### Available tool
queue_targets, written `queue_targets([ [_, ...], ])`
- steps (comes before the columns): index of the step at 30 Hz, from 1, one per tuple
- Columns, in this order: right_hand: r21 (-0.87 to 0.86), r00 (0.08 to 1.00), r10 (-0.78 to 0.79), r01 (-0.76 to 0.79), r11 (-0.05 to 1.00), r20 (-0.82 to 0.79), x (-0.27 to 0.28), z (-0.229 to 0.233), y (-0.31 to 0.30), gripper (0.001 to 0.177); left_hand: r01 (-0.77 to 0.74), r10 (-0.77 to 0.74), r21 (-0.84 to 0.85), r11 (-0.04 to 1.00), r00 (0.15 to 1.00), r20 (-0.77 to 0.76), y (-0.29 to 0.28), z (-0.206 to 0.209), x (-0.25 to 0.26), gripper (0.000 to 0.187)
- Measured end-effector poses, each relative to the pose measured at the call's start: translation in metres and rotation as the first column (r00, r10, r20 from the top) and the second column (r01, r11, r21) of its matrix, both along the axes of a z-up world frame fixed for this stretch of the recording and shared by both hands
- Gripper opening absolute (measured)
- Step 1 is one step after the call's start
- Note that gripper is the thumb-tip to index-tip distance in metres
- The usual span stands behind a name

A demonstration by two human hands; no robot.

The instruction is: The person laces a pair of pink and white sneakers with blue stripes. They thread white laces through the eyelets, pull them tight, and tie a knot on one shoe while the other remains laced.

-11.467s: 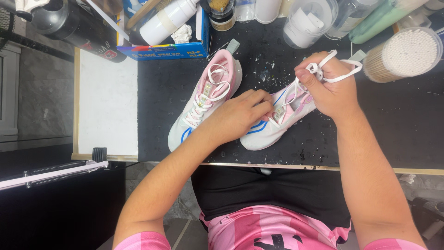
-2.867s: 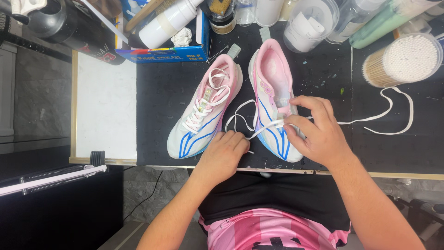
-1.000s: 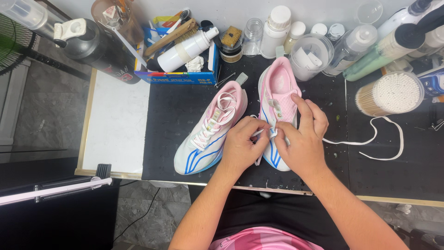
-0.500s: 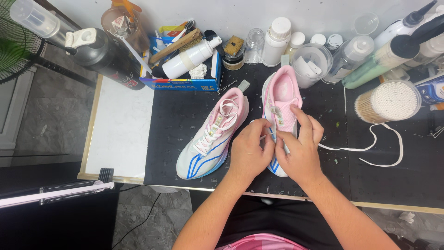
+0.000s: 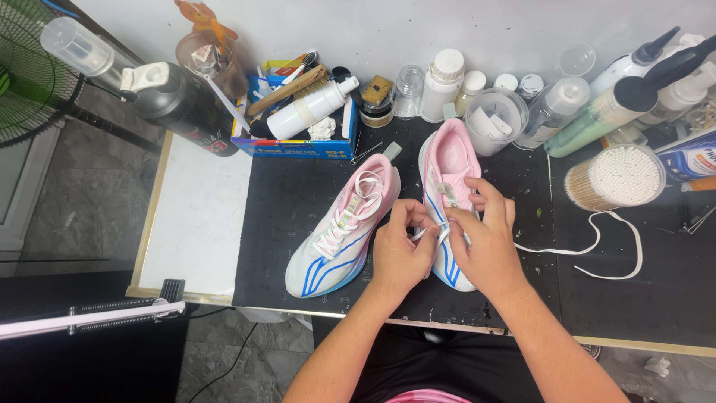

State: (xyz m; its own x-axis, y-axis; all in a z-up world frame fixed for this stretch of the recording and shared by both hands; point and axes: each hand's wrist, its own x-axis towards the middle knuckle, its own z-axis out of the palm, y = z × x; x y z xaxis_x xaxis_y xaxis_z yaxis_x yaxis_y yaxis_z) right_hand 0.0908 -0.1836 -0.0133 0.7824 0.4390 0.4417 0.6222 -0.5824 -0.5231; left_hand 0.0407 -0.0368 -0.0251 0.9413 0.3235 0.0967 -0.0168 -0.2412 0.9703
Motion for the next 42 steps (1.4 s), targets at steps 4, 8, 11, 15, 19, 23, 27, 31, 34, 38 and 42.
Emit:
queue_targets([
  [4, -0.022, 0.999, 0.032, -0.033, 0.999, -0.039, -0.001, 0.003, -0.004, 0.019, -0.046, 0.052, -0.091, 0.995, 0.997, 0.063, -0.006, -0.020, -0.002, 0.029],
  [8, 0.038, 0.998, 0.048, -0.047, 0.998, -0.042, 0.001, 0.004, -0.003, 0.020, -0.028, 0.025, -0.236, 0.971, 1.000, -0.016, -0.005, -0.040, 0.003, 0.028],
  [11, 0.080, 0.997, 0.055, -0.050, 0.995, -0.058, -0.003, 0.005, 0.000, 0.022, 0.084, -0.055, -0.323, 0.943, 0.994, 0.098, 0.002, -0.043, 0.006, 0.030],
  [15, 0.039, 0.997, 0.073, -0.071, 0.997, -0.031, -0.010, 0.009, 0.002, 0.022, 0.054, -0.058, -0.164, 0.985, 0.998, -0.020, 0.002, -0.023, 0.008, 0.028],
  [19, 0.070, 0.994, 0.039, -0.031, 0.997, -0.105, -0.009, 0.003, -0.002, 0.012, 0.251, -0.253, -0.037, 0.967, 0.965, -0.073, 0.018, 0.006, 0.008, 0.041],
  [23, 0.179, 0.995, 0.037, -0.019, 0.984, -0.096, -0.014, -0.009, -0.009, 0.010, 0.387, -0.453, 0.329, 0.861, 0.879, 0.151, 0.026, 0.026, 0.013, 0.032],
  [27, 0.360, 0.994, -0.008, 0.046, 0.932, -0.105, -0.006, -0.022, -0.018, 0.010, 0.403, -0.425, 0.326, 0.855, 0.905, -0.003, 0.026, 0.032, 0.021, 0.028],
  [31, 0.643, 0.908, 0.002, 0.295, 0.707, -0.419, 0.013, -0.032, -0.039, 0.012, 0.363, -0.406, 0.424, 0.830, 0.914, 0.014, 0.026, 0.028, 0.027, 0.024],
  [34, 0.785, 0.778, 0.167, 0.548, 0.290, -0.605, 0.040, -0.029, -0.087, 0.014, 0.324, -0.387, 0.479, 0.816, 0.922, 0.035, 0.028, 0.027, 0.029, 0.026],
  [38, 0.873, 0.848, 0.270, 0.485, -0.050, -0.456, 0.060, -0.015, -0.189, 0.011, 0.320, -0.361, 0.506, 0.801, 0.932, -0.018, 0.033, 0.027, 0.025, 0.028],
  [42, 0.944, 0.944, 0.086, 0.323, -0.071, -0.317, 0.061, 0.016, -0.267, 0.011, 0.300, -0.339, 0.546, 0.782, 0.940, -0.032, 0.032, 0.028, 0.027, 0.027],
])
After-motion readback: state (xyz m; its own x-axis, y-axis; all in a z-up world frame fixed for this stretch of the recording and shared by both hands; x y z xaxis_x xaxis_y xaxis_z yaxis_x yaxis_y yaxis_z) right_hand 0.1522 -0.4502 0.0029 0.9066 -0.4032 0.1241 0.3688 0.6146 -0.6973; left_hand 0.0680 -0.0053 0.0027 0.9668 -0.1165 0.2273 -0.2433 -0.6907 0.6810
